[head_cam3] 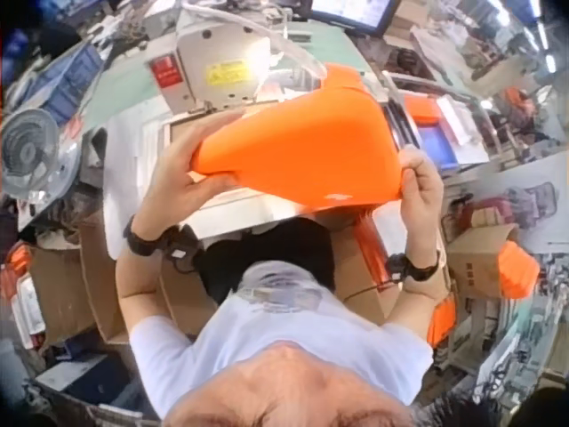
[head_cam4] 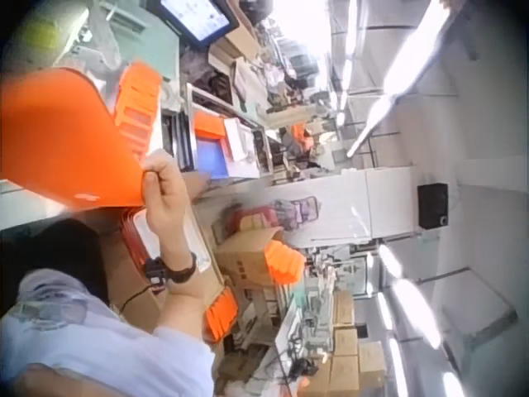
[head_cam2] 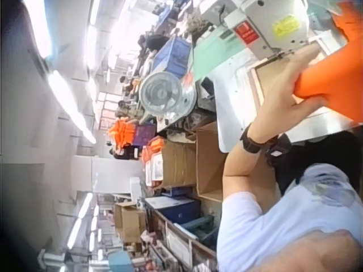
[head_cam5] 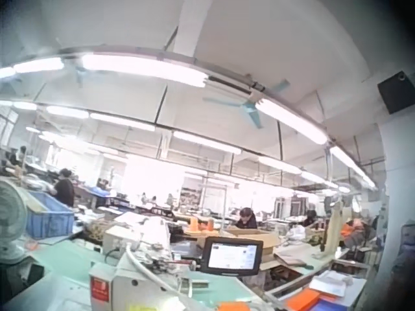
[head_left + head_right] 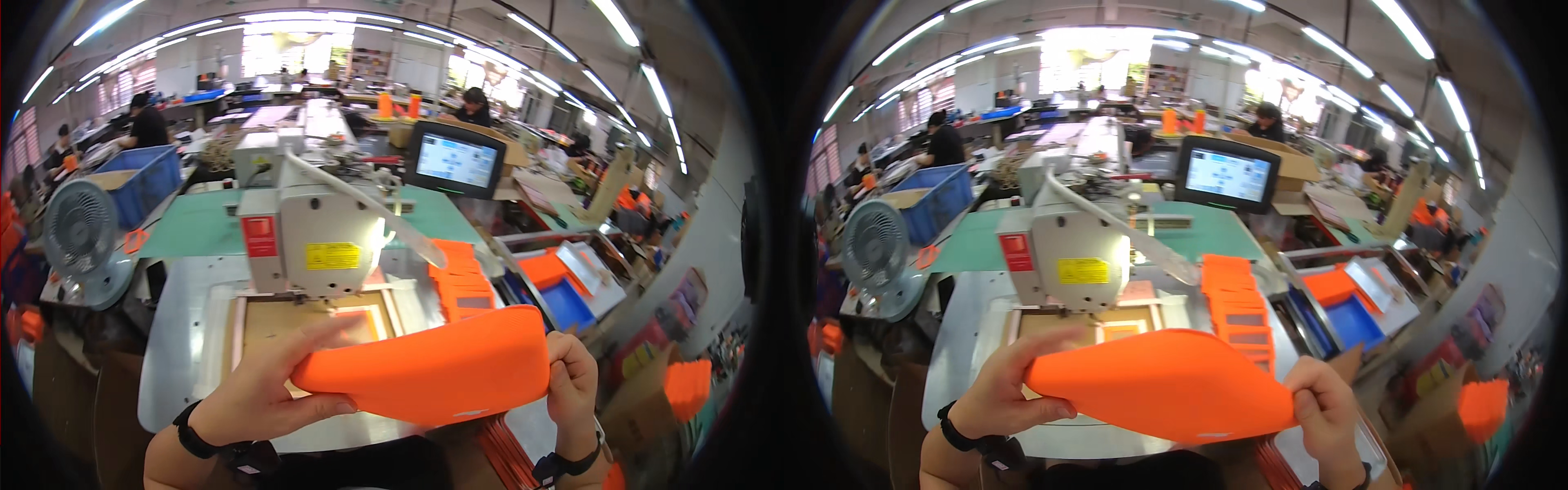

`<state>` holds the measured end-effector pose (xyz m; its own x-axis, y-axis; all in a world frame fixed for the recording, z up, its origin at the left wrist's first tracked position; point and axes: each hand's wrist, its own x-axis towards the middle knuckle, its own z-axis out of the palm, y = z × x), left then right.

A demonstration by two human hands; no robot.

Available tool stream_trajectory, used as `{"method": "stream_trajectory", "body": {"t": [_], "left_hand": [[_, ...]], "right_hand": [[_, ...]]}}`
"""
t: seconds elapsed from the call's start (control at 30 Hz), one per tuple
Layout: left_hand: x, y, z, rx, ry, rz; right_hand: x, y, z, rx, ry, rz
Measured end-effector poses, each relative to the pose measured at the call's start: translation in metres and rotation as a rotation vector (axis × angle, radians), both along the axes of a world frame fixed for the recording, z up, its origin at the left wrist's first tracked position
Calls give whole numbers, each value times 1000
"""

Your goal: Operating an industrial sewing machine to assemble orange first aid bags by placing components and running the stitching cycle.

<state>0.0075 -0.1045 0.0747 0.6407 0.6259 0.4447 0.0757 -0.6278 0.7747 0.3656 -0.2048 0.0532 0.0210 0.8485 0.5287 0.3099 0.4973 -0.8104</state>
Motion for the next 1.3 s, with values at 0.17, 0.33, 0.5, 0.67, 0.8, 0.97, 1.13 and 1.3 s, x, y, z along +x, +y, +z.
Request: {"method": "stream_trajectory", "body": {"t": [0.17,0.33,0.5,0.67,0.8,0.97,1.13,1.3], "left_hand": [[-56,-20,-3,-154,-251,237],[-68,-51,33,109,-278,368],[-52,-44,36,8,-603,273],[-76,-38,-3,-133,79,225],[-80,-49,6,114,233,458],[-74,-53,29,794,507,623],[-43,-59,3,933,665,653],[-48,-38,-28,940,639,649]], "right_hand": [[-39,28,21,-79,-79,274],[-73,51,26,-38,-210,529],[-103,39,7,-414,619,646],[-94,43,-26,-249,712,714],[-83,47,-9,-204,364,489],[-78,49,26,288,-373,185],[-86,53,7,371,-773,282],[-73,88,-20,323,-689,259]]}}
